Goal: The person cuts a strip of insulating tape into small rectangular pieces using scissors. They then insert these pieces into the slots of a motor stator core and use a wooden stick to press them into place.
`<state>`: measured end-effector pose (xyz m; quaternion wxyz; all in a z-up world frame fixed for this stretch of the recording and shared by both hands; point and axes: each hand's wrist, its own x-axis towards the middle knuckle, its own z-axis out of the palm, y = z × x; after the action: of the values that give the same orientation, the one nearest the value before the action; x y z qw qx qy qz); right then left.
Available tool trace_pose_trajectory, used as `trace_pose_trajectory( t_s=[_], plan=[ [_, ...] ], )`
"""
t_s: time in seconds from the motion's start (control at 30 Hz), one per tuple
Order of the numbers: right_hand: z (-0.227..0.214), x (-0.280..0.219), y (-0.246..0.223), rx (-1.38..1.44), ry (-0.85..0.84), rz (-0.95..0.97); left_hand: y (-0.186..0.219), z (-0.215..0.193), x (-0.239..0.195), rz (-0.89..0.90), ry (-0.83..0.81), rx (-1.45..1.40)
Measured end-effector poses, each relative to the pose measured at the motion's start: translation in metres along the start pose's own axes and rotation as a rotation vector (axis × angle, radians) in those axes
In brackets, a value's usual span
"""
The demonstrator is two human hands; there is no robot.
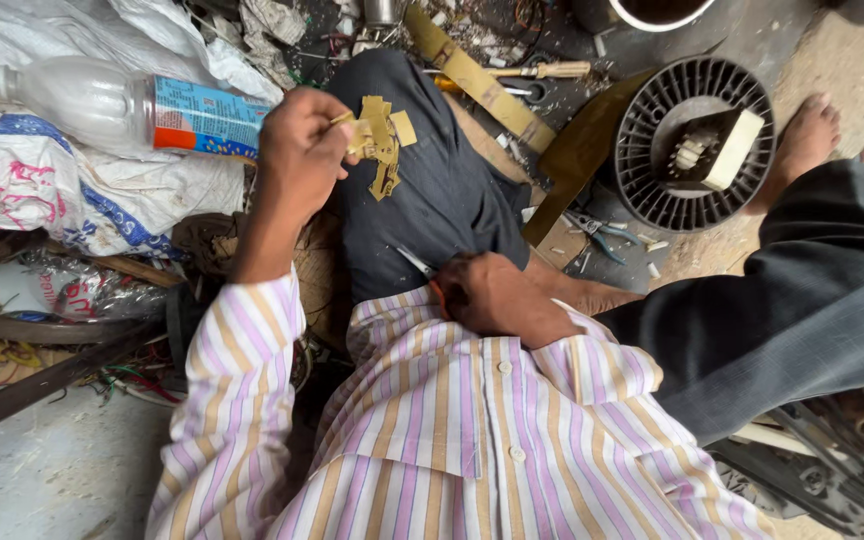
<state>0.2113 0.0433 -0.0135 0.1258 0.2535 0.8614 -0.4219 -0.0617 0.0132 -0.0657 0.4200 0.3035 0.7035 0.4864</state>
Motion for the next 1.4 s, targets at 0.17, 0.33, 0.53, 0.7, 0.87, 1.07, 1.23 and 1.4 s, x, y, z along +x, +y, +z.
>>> trace_pose_trajectory(
  t_s=[0.17, 0.33, 0.53, 0.7, 0.87, 1.07, 1.23, 1.4],
  plan=[
    [-0.023, -0.003, 0.009, 0.062, -0.08, -0.057, -0.005, 0.012, 0.025, 0.101, -0.067, 0.211],
    [-0.063, 0.051, 0.073, -0.039, 0.235, -0.011, -0.008, -0.005, 0.024, -0.024, 0.028, 0.048],
    [-0.046, 0.185, 0.172, -0.337, 0.779, 0.032, -0.013, -0.034, -0.03, -0.041, 0.073, -0.419],
    [-0.036, 0.201, 0.192, -0.343, 0.839, -0.026, -0.006, -0.043, -0.066, 0.008, 0.042, -0.481],
    [-0.098, 0.132, 0.137, 0.0, 0.518, -0.173, 0.034, -0.035, -0.066, 0.283, -0.062, -0.178],
    [-0.151, 0.023, 0.043, 0.325, -0.033, -0.198, 0.095, -0.009, -0.053, 0.719, -0.189, 0.169],
    [-0.16, -0.002, 0.0, 0.259, 0.059, -0.214, 0.094, 0.009, -0.059, 0.37, -0.365, -0.114],
    [-0.119, -0.021, -0.021, 0.114, 0.701, -0.28, 0.082, 0.026, -0.07, 0.385, -0.131, -0.56]
  ],
)
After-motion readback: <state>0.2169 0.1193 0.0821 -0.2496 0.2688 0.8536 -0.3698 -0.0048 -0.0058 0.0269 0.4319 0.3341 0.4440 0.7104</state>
